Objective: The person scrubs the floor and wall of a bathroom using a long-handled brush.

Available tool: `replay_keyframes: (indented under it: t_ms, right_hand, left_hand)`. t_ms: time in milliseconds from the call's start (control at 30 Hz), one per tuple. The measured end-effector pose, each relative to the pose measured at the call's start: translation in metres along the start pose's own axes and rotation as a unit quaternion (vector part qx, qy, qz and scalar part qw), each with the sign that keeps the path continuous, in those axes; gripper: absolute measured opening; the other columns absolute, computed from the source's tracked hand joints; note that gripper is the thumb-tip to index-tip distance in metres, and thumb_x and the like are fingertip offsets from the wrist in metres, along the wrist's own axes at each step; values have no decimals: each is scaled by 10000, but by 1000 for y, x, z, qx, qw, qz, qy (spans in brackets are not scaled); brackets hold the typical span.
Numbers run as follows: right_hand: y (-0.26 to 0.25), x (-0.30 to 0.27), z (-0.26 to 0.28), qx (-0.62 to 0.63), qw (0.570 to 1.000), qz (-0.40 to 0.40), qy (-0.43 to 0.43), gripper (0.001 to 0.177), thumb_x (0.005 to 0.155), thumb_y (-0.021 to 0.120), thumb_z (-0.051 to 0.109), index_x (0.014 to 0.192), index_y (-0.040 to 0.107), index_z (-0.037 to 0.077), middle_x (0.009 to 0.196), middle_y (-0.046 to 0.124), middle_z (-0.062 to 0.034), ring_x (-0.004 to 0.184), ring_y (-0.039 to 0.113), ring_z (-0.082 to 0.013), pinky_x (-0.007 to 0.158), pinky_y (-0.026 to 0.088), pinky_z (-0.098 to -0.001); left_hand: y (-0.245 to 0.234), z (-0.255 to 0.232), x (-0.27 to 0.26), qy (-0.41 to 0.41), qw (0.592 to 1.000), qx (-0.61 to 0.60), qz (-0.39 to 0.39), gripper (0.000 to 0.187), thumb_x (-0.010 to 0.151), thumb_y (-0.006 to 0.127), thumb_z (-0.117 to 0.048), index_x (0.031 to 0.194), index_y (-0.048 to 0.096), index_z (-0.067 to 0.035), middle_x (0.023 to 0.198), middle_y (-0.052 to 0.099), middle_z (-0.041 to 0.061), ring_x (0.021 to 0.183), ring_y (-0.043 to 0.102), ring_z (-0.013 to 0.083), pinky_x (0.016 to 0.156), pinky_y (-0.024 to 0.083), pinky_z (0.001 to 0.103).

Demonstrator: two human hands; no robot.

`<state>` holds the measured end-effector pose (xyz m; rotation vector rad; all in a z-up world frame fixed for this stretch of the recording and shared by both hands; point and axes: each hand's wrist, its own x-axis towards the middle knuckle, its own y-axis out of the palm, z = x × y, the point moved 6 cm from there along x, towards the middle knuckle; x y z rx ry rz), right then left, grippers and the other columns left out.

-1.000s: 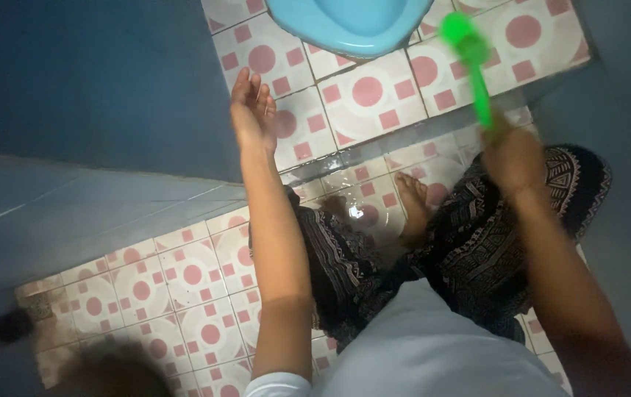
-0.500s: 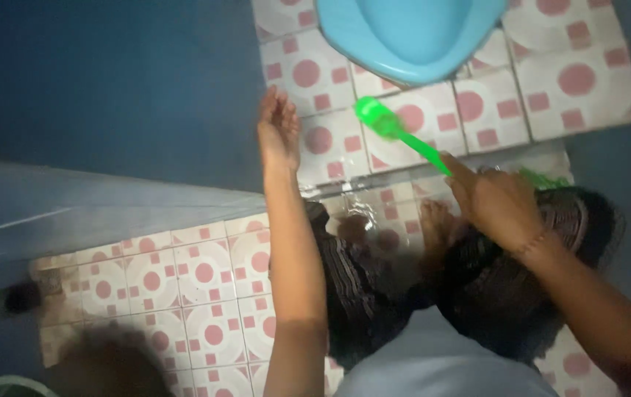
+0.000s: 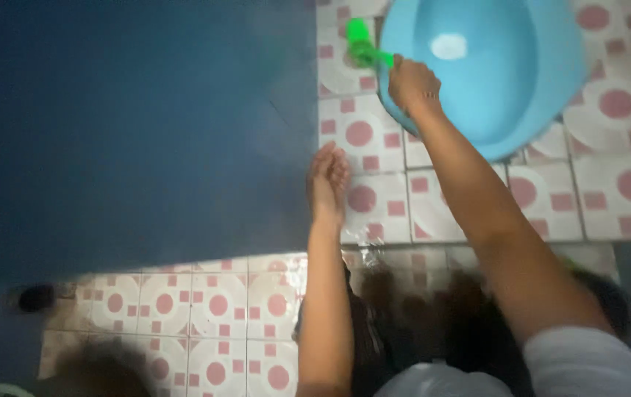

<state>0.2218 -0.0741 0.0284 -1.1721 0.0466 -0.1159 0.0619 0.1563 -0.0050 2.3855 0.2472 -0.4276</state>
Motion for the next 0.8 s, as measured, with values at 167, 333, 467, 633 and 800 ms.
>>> replay_keyframes:
  t_ms: [167, 333, 467, 633, 800]
  right_hand:
    - [72, 122, -25, 60, 997, -39, -29, 324, 1065, 451, 253, 1270, 619, 67, 1131, 683, -266, 1035, 637, -517, 874, 507, -610]
    - [56, 76, 6, 114, 993, 24, 28, 355, 1037, 555, 367, 1230, 660, 88, 1144, 682, -248, 1086, 644, -475, 914, 529, -562]
    - [56, -10, 23, 93, 994, 2, -54, 356, 1051, 543, 302, 1355, 599, 125, 1102, 689, -278, 1026, 638, -519, 881, 497, -621]
    - [44, -171, 17, 69, 994, 30, -84, 532, 1069, 489, 290, 1546, 433, 61, 797, 679, -266, 693, 668, -459, 629, 538, -583]
    - [20, -320, 11, 86, 983, 157, -26, 580, 1061, 437, 338, 1607, 336, 172, 634, 654, -229, 509, 644, -368, 513, 530, -522]
  left_hand:
    - [13, -17, -25, -8, 998, 46, -44, 302, 1020, 544, -179, 1292, 620, -75, 1049, 685, 22, 860, 636, 90, 786, 543, 219]
    - [17, -12, -12, 9, 1000, 23, -1, 296, 1021, 558, -179, 1279, 628, -51, 1056, 679, 55, 848, 629, 126, 749, 522, 257]
    - [0, -15, -4, 3, 999, 36, -17, 309, 1021, 566, -195, 1293, 634, -64, 1081, 683, 44, 865, 630, 112, 787, 534, 242]
    - [-26, -6, 6, 12, 1000, -10, 15, 304, 1031, 591, -204, 1308, 631, -85, 1090, 672, 40, 856, 630, 109, 760, 521, 246]
    - [-34, -6, 8, -4, 1000, 6, 6, 319, 1023, 577, -238, 1310, 636, -112, 1102, 683, 23, 858, 647, 95, 762, 534, 240]
